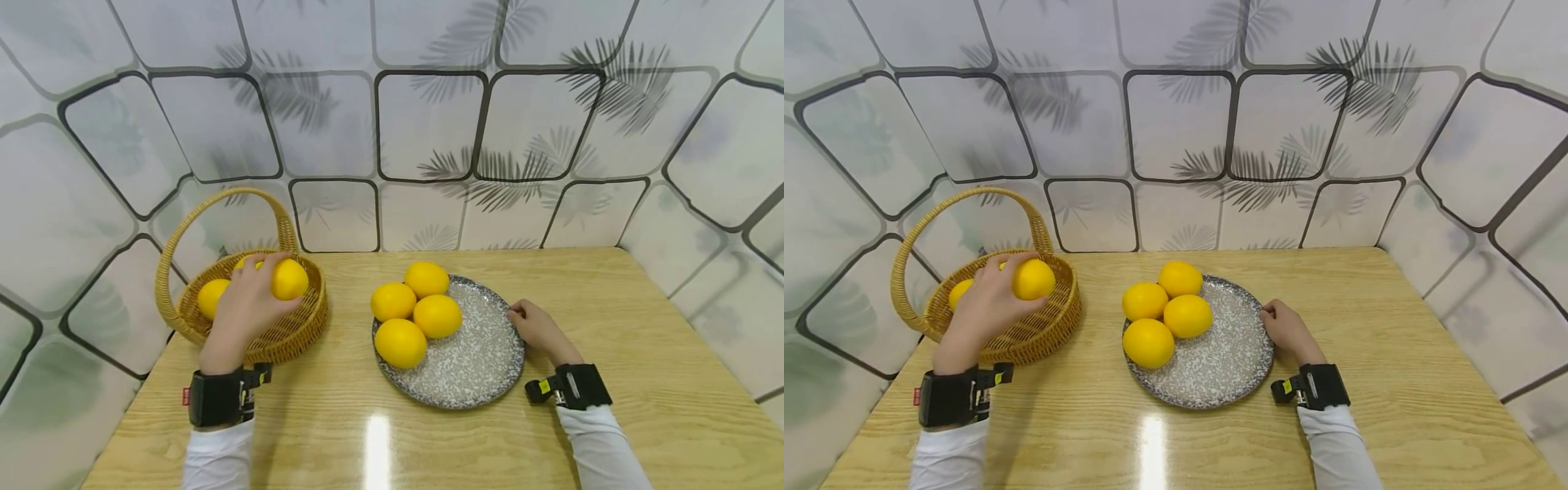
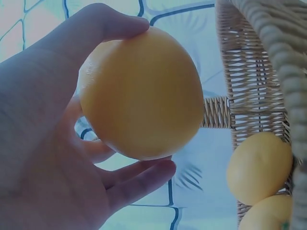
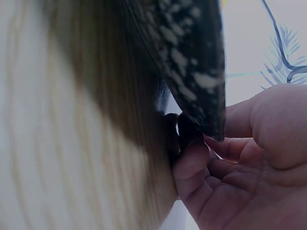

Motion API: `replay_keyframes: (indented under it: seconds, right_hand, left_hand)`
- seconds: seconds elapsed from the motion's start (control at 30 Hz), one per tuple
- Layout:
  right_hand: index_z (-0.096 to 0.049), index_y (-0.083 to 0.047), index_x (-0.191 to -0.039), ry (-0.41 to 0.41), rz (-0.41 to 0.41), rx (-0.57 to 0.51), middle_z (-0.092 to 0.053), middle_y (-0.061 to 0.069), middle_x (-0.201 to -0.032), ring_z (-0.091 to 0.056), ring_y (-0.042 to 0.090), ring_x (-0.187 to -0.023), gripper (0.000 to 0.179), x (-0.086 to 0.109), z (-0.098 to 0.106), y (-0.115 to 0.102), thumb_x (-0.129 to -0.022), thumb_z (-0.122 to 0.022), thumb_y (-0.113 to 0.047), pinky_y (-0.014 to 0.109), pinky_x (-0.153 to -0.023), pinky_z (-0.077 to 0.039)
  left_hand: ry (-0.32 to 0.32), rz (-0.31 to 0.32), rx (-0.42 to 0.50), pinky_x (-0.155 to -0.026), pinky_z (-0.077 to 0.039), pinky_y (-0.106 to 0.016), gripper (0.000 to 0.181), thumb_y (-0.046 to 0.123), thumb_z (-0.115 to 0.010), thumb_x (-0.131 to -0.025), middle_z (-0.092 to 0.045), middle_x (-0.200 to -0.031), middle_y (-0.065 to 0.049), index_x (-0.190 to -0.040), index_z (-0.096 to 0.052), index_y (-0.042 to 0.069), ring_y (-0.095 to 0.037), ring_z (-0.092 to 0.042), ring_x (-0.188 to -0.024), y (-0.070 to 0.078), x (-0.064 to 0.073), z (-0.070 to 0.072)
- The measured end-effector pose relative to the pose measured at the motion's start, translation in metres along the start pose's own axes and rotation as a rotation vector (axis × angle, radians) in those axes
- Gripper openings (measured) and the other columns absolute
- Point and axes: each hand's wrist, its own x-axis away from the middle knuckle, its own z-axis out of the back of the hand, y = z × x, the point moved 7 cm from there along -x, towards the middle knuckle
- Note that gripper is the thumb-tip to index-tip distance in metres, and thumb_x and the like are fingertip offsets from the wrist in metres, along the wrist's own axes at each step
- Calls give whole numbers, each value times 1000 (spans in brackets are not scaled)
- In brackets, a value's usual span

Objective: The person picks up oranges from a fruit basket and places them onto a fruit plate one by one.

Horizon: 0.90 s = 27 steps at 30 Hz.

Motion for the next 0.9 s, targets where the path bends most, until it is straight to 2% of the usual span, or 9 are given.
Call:
replay_keyframes:
  seconds: [0.33, 0.53, 0.9]
  right_hand:
    - [-49, 9, -122, 3, -1, -5, -56, 28, -113, -51, 32, -94, 34, -2, 1, 0, -103, -37, -17, 37, -74, -43]
    - [-49, 9, -122, -2, 0, 4, -57, 29, -114, -52, 33, -94, 35, -1, 0, 0, -103, -37, -17, 38, -75, -44]
    - [-49, 9, -122, -5, 0, 1, -56, 29, -115, -51, 33, -94, 35, -2, 0, 1, -103, -37, -17, 39, -75, -44]
  left_hand:
    - [34, -54, -14, -76, -50, -63, 78, 39, -73, -75, -43, -140, -31, -142, -43, 10, -51, -46, -112, 18, -5, -2]
    - [55, -84, 4, -75, -52, -62, 77, 39, -73, -73, -46, -139, -27, -141, -46, 12, -47, -48, -111, 29, -5, -6]
    - [98, -184, 21, -84, -48, -59, 75, 40, -76, -70, -49, -135, -27, -136, -49, 15, -46, -51, -106, 50, -6, -12]
